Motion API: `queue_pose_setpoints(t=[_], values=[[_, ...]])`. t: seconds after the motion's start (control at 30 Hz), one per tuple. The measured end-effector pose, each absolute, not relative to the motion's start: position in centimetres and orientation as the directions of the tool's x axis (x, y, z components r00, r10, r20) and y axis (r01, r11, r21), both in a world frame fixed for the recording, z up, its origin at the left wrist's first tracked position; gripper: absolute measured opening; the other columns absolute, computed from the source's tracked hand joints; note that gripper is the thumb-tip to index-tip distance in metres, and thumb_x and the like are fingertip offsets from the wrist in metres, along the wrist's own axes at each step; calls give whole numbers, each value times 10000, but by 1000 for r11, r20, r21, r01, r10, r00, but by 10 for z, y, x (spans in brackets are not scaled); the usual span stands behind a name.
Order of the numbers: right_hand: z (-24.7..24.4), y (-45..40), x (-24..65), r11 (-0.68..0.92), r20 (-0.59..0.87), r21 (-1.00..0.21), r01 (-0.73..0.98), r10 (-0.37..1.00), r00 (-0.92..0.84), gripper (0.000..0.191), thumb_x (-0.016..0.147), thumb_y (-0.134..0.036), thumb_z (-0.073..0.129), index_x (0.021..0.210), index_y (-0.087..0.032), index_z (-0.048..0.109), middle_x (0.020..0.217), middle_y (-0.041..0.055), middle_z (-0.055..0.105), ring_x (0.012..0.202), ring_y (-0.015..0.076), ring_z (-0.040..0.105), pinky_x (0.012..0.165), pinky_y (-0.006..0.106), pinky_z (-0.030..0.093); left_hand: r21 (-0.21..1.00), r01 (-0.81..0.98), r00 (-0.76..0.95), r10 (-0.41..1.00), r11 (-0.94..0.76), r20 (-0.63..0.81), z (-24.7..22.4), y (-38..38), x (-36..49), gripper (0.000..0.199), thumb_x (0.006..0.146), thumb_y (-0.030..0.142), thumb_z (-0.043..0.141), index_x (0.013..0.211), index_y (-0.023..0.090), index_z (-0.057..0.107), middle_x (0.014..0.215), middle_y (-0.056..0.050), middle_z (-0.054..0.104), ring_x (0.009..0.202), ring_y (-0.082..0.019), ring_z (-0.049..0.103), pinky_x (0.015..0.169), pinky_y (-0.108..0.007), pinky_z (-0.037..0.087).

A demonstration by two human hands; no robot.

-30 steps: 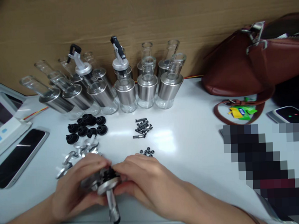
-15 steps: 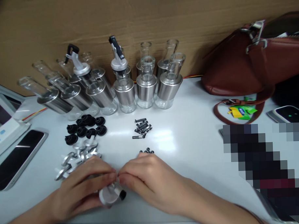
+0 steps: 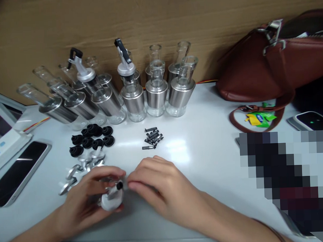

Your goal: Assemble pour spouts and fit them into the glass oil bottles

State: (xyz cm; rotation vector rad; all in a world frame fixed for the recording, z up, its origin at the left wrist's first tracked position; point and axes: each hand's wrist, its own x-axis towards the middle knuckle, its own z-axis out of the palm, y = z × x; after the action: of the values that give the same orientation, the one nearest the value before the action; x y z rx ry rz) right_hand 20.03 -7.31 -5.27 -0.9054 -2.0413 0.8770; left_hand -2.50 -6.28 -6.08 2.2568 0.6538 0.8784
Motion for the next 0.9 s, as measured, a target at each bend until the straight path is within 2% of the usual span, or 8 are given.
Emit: queue_pose_setpoints(t=[0.07,0.13,0.23,0.33,0.5,0.6,0.8,0.9], values=[[-53,-69,205,509,341,-751,421,845,-412,108,925,-129,540,909,-138,646,817,46,682,744,144,606,704,282,460,779,154,617,675,-608,405,-64,-64,-25,205,910,173,592,1040,211,438,1079,-111,640,947,-172,684,745,-255,575],[-56,-63,213,493,353,-629,601,870,-344,108,918,-130,537,907,-148,643,829,56,686,765,177,604,702,320,438,811,98,575,698,-577,427,-67,-64,-24,258,890,189,632,1047,220,430,982,-79,651,833,-157,691,672,-238,567],[-64,-49,229,442,358,-376,815,880,-312,140,926,-165,518,907,-169,656,839,76,693,793,231,596,679,353,404,759,110,537,681,-642,498,-67,-60,-23,321,842,422,683,971,201,488,760,-18,625,628,-131,630,569,-232,523],[-73,-38,242,389,314,-262,883,900,-303,176,936,-178,495,939,-180,671,870,83,696,815,246,593,676,355,401,725,147,547,666,-673,507,-64,-56,-23,377,836,532,636,922,178,542,657,-3,617,571,-126,607,565,-241,516],[-81,-32,247,355,264,-242,903,920,-291,138,906,-173,562,968,-164,685,887,83,687,825,263,602,679,363,415,794,88,560,689,-602,460,-64,-60,-28,315,854,322,688,1084,186,522,946,-103,697,842,-187,708,690,-261,588],[-83,-32,246,364,259,-257,896,919,-299,114,898,-163,572,928,-166,682,878,78,682,815,258,607,684,360,420,816,48,566,689,-576,453,-67,-63,-29,332,860,220,683,1124,202,483,953,-87,672,825,-181,703,694,-276,597],[-81,-33,242,384,259,-252,888,911,-321,193,940,-190,488,977,-165,676,908,90,680,831,252,602,694,365,416,724,188,531,689,-664,494,-63,-61,-27,166,892,204,637,1024,184,539,1010,-70,621,910,-134,643,751,-204,548],[-80,-33,241,395,247,-230,889,908,-340,230,950,-175,455,967,-154,684,891,96,683,818,256,596,679,369,413,701,217,549,678,-680,488,-60,-58,-26,80,919,215,593,983,176,565,1005,-71,608,875,-127,632,703,-191,531]])
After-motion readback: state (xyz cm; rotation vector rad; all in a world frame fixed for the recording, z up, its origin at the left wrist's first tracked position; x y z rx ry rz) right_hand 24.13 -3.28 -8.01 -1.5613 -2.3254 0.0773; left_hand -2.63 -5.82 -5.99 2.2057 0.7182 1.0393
